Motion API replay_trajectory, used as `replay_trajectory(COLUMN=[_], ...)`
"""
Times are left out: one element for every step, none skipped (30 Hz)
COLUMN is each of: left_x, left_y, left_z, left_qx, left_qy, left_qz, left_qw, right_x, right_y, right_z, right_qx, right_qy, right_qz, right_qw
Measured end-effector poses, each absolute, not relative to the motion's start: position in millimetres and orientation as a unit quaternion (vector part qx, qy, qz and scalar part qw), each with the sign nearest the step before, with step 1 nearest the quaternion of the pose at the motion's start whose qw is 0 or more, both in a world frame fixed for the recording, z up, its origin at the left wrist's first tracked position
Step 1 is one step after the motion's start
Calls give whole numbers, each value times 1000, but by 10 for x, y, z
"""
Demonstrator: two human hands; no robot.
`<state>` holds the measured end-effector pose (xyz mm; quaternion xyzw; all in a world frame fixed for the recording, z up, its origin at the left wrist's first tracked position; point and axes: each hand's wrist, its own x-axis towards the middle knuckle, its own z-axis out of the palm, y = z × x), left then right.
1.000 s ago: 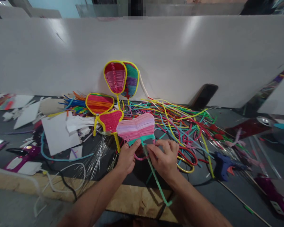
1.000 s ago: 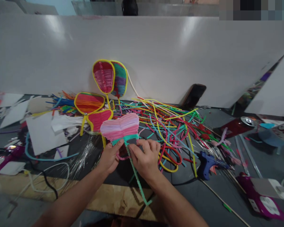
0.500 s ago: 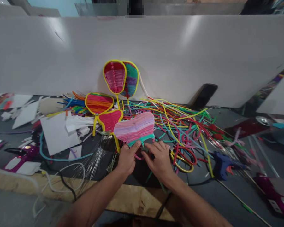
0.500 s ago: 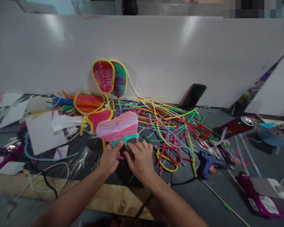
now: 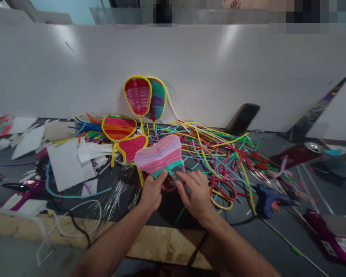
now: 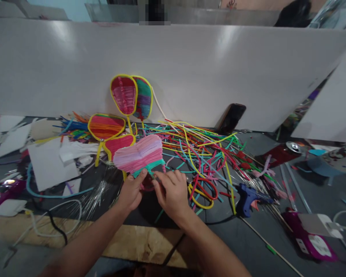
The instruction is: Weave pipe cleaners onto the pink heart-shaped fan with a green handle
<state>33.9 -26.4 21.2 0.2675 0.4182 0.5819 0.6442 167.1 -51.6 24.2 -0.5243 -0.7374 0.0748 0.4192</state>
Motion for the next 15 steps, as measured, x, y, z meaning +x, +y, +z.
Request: replay_trajectory(left_x=[325, 312, 299, 288, 279, 270, 263, 257, 253, 250, 248, 248, 250, 253, 256], left_y=[-254, -247, -242, -241, -240, -241, -241, -241, -241, -241, -241, -243, -246, -250, -255], left_z=[212, 210, 205, 199, 194, 189, 187, 188, 192, 199, 208, 219, 229, 238, 246], left_qx=[257, 249, 242, 237, 232, 229, 227, 225, 223, 224, 225, 226, 228, 230, 232], left_qy=[421, 425, 429, 433, 437, 439, 441, 442, 443, 442, 442, 442, 443, 444, 445], left_qz=[576, 568, 559, 549, 542, 536, 531, 528, 525, 520, 513, 505, 498, 493, 489], left_qw=[652, 660, 668, 674, 679, 684, 687, 689, 691, 695, 701, 706, 710, 712, 713], right_x=[1701, 1730, 1757, 1778, 1795, 1806, 1811, 1812, 1810, 1805, 1799, 1792, 1785, 1779, 1774], right_y=[-500, -479, -454, -427, -401, -377, -356, -339, -326, -317, -309, -304, -300, -296, -293], right_z=[244, 241, 234, 222, 209, 194, 178, 164, 150, 138, 128, 120, 112, 107, 101], right_qx=[-529, -538, -545, -550, -553, -552, -552, -550, -548, -543, -534, -523, -512, -503, -494], right_qy=[-714, -682, -645, -608, -579, -558, -542, -528, -514, -500, -483, -469, -458, -448, -439], right_qz=[114, 160, 211, 263, 310, 349, 380, 404, 426, 448, 472, 495, 516, 534, 549], right_qw=[444, 470, 492, 508, 513, 512, 508, 505, 504, 505, 508, 511, 512, 511, 512])
